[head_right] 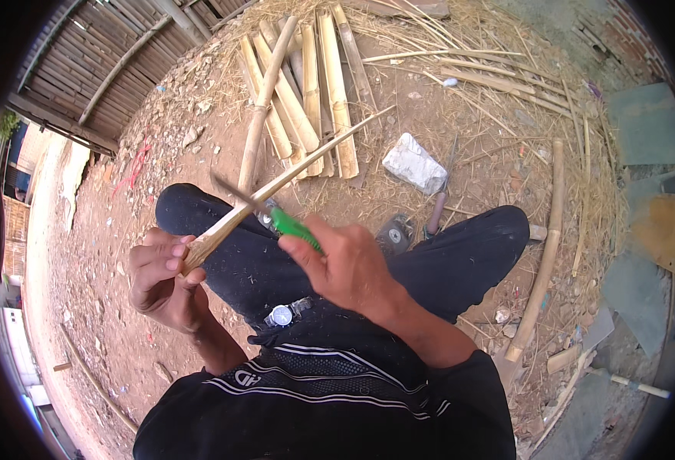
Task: The person sits on the ground and uses a green utility knife to shave and smooth a long, thin bamboo stick. They hold the stick in their left hand and scrape along its length with the knife in their right hand, rotating the stick to work on different sides.
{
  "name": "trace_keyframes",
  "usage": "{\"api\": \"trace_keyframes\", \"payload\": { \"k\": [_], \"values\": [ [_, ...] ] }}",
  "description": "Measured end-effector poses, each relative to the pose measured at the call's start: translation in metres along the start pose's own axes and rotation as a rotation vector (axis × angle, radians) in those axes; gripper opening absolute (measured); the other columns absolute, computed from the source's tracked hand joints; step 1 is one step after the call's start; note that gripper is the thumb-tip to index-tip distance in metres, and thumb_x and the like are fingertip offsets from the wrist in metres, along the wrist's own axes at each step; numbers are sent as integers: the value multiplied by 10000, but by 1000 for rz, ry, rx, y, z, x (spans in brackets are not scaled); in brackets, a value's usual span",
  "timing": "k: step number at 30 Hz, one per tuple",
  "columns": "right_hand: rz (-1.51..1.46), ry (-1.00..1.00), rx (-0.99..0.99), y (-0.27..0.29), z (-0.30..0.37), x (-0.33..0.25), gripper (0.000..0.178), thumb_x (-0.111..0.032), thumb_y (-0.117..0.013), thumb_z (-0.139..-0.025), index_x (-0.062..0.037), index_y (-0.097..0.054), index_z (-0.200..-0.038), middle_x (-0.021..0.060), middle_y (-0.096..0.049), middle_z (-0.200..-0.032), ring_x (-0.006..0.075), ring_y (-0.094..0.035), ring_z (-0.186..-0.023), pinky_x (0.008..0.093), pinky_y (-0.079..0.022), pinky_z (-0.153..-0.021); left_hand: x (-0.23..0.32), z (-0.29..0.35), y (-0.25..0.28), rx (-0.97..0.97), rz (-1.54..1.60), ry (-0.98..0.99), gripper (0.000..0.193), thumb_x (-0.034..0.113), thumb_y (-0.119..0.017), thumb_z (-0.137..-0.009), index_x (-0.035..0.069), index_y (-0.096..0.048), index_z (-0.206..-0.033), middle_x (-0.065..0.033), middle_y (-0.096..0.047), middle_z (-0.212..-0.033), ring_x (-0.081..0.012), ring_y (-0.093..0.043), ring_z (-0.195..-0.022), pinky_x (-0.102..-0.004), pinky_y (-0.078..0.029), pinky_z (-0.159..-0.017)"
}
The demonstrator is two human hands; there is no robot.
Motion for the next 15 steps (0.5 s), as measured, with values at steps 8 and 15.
{"api": "trace_keyframes", "payload": {
  "k": [8, 15],
  "values": [
    [33, -102, -37, -30, -12, 15, 351, -279, -516, -941, 54, -604, -870, 205, -510, -521, 381, -567, -498, 410, -421, -475, -16, 0, 20, 173, -54, 143, 202, -12, -716, -733, 18, -643, -919, -83, -584, -872, -211, -552, -835, -335, -495, -751],
    [129, -233, 56, -20, -23, 57, 370, -307, -500, -950, 31, -611, -848, 218, -500, -516, 401, -554, -510, 456, -420, -503, -7, 6, 12, 127, 0, 50, 264, 6, -803, -637, 11, -648, -849, -96, -620, -837, -194, -582, -728, -278, -505, -669]
  ]
}}
Point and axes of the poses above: each hand's wrist, its own z-axis away from the middle knuckle, its own y-axis out of the back of the hand, x = y × z, the point moved 7 cm from there along -z, towards the middle knuckle
